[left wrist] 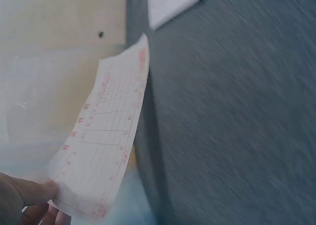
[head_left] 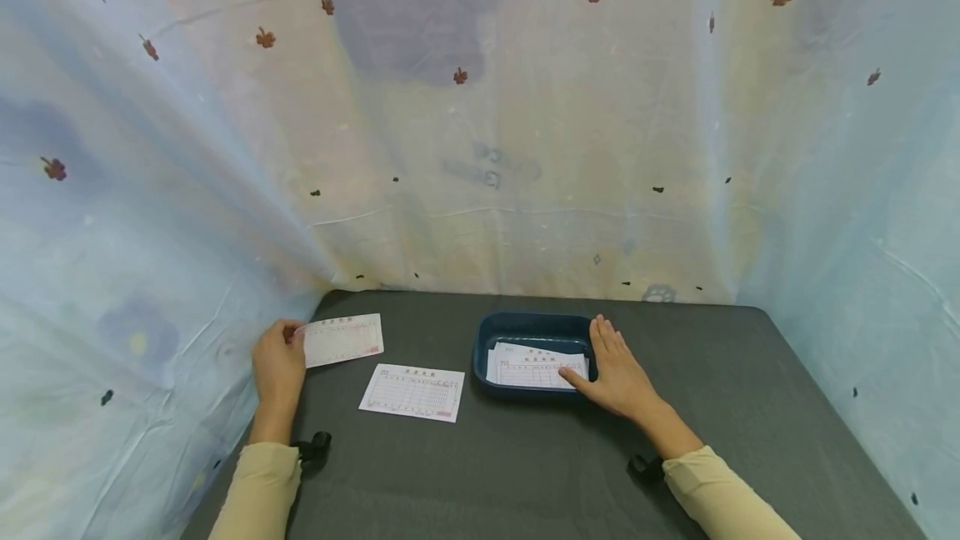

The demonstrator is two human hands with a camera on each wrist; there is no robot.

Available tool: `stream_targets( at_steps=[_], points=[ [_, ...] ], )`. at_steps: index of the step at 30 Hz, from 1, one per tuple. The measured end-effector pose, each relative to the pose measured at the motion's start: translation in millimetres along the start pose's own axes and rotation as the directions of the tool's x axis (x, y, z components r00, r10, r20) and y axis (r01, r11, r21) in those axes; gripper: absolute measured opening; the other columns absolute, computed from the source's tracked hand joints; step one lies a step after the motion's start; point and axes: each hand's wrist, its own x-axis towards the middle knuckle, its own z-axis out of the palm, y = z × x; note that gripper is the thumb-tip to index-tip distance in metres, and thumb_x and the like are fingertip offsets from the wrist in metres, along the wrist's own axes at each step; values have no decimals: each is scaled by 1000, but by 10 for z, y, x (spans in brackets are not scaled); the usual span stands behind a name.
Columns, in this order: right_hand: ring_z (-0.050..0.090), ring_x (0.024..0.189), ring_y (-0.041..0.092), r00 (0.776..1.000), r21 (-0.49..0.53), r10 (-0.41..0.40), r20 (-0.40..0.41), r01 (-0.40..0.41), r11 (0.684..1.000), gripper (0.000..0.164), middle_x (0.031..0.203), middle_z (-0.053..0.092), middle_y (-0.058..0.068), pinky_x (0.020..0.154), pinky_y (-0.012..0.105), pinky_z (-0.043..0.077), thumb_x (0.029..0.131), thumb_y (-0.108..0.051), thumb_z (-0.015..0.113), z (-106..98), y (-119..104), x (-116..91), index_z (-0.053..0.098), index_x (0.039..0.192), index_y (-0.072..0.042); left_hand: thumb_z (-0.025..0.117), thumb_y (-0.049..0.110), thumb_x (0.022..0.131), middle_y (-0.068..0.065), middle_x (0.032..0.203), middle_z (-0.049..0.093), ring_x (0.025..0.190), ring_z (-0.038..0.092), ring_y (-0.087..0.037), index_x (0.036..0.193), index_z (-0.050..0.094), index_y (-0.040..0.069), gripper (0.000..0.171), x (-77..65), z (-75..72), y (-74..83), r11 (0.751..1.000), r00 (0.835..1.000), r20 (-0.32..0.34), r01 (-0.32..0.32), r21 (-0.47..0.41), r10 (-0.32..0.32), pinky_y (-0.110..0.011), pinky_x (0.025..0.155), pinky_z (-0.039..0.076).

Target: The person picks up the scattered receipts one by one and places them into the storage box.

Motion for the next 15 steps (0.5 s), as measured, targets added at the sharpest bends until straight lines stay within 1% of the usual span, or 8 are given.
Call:
stream_targets(
  at_steps=[6, 7, 9, 10, 12, 15],
  points=[
    [14, 163, 47, 1000, -10, -1, -11, 1, 1000, 117, 176, 11, 28, 131, 63, 18, 97, -71, 64, 2, -7, 9, 17, 167, 11, 68, 4, 105, -28, 107, 73, 95, 70, -47, 109, 73, -5, 10, 21, -12, 146, 998, 998, -43, -37, -46, 35, -61, 84, 54],
    [14, 163, 46, 1000, -9, -1, -11, 1, 1000, 117, 176, 11, 28, 131, 62, 18, 97, -71, 64, 2, -9, 11, 17, 167, 11, 69, 4, 105, -28, 106, 73, 95, 70, -46, 108, 73, -5, 10, 22, -12, 166, 998, 998, -49, -44, -49, 42, -61, 83, 54],
    [14, 163, 46, 1000, -4, -3, -15, 3, 1000, 117, 176, 11, 28, 131, 62, 19, 97, -70, 64, 0, -14, 13, 17, 167, 11, 70, 4, 104, -26, 104, 74, 93, 71, -45, 108, 74, -4, 10, 29, -13, 208, 997, 997, -64, -56, -60, 53, -56, 82, 55],
    [14, 163, 46, 1000, -2, -2, -14, 2, 1000, 117, 176, 11, 28, 131, 62, 19, 97, -70, 65, -2, -16, 11, 17, 167, 11, 71, 5, 104, -26, 103, 75, 92, 71, -44, 108, 74, -4, 10, 33, -11, 228, 996, 996, -71, -60, -68, 55, -51, 80, 55],
    [14, 163, 46, 1000, 1, -5, -18, 5, 1000, 117, 176, 12, 28, 131, 62, 19, 97, -69, 65, -6, -20, 4, 17, 166, 11, 72, 5, 103, -24, 102, 76, 90, 73, -41, 108, 75, -4, 11, 38, -8, 268, 994, 996, -80, -55, -94, 47, -35, 77, 54],
    [15, 163, 47, 1000, -3, -10, -22, 9, 1000, 116, 175, 13, 29, 130, 63, 19, 97, -68, 65, -7, -18, -10, 18, 166, 12, 74, 7, 102, -23, 102, 78, 89, 73, -36, 109, 76, -3, 13, 33, -6, 331, 988, 997, -73, -23, -154, 12, -12, 71, 45]
  ],
)
